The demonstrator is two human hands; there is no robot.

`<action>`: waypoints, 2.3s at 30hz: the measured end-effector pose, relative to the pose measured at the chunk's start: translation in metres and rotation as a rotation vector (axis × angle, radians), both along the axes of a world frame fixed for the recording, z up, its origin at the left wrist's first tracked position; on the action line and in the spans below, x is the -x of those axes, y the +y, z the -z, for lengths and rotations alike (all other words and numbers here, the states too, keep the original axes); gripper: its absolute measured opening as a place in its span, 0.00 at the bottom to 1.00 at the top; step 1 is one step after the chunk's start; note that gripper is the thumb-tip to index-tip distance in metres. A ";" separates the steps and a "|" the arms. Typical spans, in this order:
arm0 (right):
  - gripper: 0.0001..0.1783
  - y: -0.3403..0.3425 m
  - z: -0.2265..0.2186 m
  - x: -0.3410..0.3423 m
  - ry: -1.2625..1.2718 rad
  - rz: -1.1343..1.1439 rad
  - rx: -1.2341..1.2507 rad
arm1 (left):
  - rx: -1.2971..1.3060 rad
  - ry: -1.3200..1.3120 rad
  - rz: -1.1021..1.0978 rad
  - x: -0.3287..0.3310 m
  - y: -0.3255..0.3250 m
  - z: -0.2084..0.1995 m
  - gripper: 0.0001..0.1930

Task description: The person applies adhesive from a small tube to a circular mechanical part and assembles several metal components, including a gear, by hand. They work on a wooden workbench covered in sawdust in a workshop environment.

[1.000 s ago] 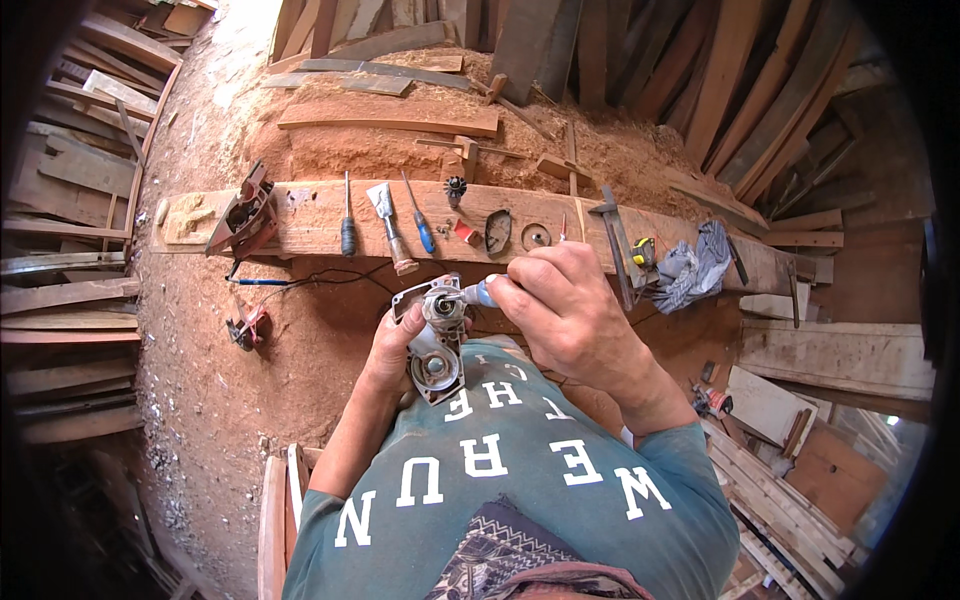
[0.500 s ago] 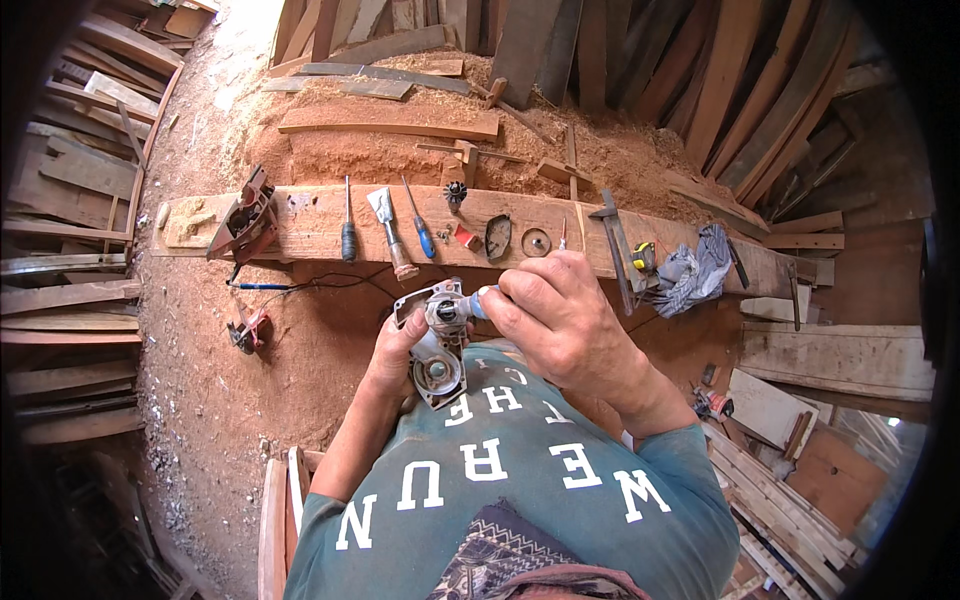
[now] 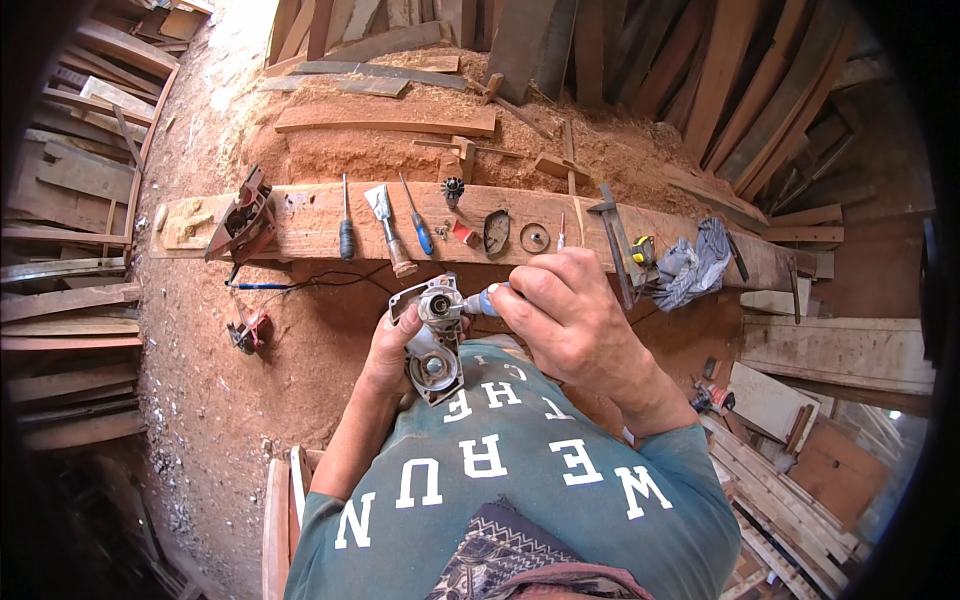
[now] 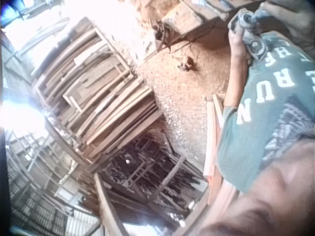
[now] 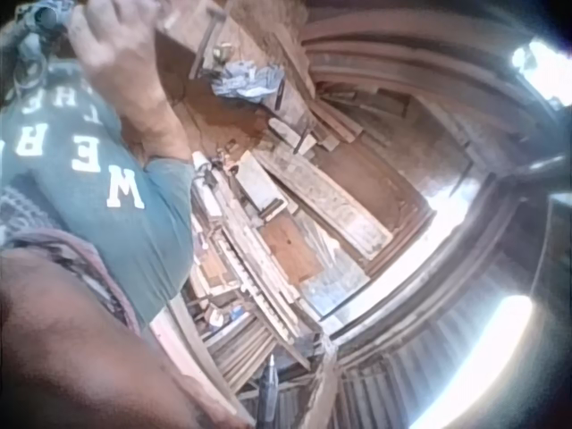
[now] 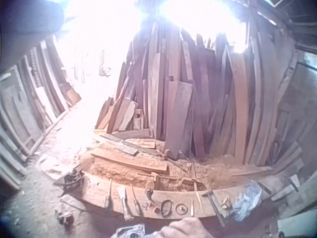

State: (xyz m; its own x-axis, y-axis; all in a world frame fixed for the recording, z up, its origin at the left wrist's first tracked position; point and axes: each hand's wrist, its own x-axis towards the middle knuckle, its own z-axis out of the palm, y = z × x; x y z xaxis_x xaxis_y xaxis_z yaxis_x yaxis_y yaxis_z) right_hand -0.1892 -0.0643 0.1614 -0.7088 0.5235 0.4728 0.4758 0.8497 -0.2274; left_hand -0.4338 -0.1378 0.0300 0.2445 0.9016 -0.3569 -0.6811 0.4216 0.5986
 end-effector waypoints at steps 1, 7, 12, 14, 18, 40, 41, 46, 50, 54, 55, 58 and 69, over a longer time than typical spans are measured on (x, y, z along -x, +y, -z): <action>0.17 0.000 0.000 0.000 0.005 0.002 0.000 | 0.003 0.000 -0.004 -0.001 0.000 0.000 0.47; 0.17 -0.002 0.001 -0.001 0.016 -0.002 0.002 | 0.000 0.006 -0.018 -0.002 0.002 -0.002 0.47; 0.17 -0.003 0.001 0.000 0.016 0.003 0.008 | 0.005 0.003 -0.015 -0.003 0.002 0.002 0.47; 0.16 -0.002 -0.001 -0.001 0.008 0.010 -0.007 | 0.007 -0.004 -0.018 -0.004 0.002 0.003 0.47; 0.16 -0.001 -0.001 -0.001 0.013 0.018 -0.009 | 0.000 -0.012 -0.010 -0.002 0.000 0.006 0.47; 0.16 0.058 0.422 -0.207 0.681 1.298 0.653 | 0.094 0.118 0.036 0.011 -0.011 0.015 0.50; 0.16 0.057 0.419 -0.194 0.627 1.291 0.672 | 0.101 0.129 0.038 0.013 -0.012 0.014 0.51; 0.15 0.068 0.414 -0.170 0.572 1.243 0.768 | 0.064 0.198 0.067 0.014 -0.015 0.016 0.46; 0.16 0.069 0.425 -0.175 0.454 1.249 0.777 | 0.058 0.202 0.077 0.005 -0.012 0.005 0.48; 0.16 0.064 0.427 -0.177 0.479 1.180 0.682 | 0.067 0.150 0.086 0.004 -0.012 0.007 0.51; 0.17 0.063 0.425 -0.176 0.452 1.184 0.682 | 0.061 0.138 0.090 0.004 -0.011 0.008 0.51; 0.19 0.060 0.422 -0.178 0.419 1.196 0.687 | 0.072 0.122 0.086 0.002 -0.009 0.004 0.52; 0.13 0.027 0.341 -0.150 0.510 1.305 0.568 | 0.051 0.083 0.087 0.000 -0.005 0.001 0.56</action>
State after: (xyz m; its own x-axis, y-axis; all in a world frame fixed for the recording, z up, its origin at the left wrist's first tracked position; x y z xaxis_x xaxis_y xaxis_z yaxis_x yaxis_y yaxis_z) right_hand -0.0396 -0.0368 -0.1797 0.5566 0.8297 0.0416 0.5756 -0.3491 -0.7395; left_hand -0.4340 -0.1427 0.0294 0.2885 0.8586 -0.4238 -0.5897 0.5081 0.6278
